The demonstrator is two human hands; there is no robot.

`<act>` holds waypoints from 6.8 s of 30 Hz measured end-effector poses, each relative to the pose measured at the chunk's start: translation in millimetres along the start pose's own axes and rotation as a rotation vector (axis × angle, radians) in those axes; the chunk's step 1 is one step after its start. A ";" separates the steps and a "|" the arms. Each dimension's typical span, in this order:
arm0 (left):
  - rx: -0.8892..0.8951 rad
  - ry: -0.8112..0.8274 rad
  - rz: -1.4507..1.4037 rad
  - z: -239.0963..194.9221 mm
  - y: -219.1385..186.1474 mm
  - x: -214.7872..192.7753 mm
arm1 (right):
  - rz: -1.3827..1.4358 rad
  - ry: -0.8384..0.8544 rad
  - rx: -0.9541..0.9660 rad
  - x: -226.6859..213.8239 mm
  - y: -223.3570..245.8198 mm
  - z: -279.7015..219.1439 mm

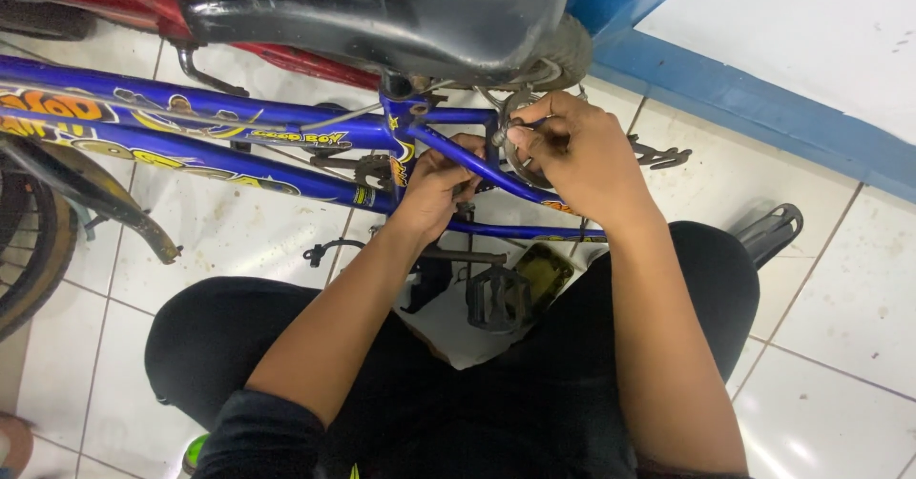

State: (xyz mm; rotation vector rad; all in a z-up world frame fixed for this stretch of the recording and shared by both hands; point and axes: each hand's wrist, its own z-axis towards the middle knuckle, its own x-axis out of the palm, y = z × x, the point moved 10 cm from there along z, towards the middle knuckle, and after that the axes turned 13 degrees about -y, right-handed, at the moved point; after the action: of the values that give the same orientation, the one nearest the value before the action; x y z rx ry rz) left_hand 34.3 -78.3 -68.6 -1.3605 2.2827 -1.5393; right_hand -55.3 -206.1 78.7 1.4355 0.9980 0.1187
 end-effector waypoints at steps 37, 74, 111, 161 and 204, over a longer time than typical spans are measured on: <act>-0.288 -0.019 -0.029 -6.5 16.1 8.7 | -0.010 -0.003 0.018 1.1 2.9 -4.1; -0.160 0.015 0.085 8.6 18.6 6.1 | -0.189 -0.081 0.035 0.3 -20.4 -2.0; -0.285 -0.127 0.033 14.9 22.0 9.0 | -0.338 0.084 -0.195 -2.3 -4.8 -15.2; -0.316 -0.245 -0.143 -20.5 22.0 -12.4 | -0.305 0.073 -0.059 7.3 13.7 -25.3; -0.856 -0.454 0.047 -284.7 107.8 -34.6 | -0.344 0.206 0.000 8.4 -13.8 -23.7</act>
State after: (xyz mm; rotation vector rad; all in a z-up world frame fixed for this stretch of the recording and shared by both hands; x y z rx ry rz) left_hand -153.0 160.1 -24.6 -1.5449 2.6810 -0.1247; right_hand -71.7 -185.8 66.9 1.2484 1.4003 0.0144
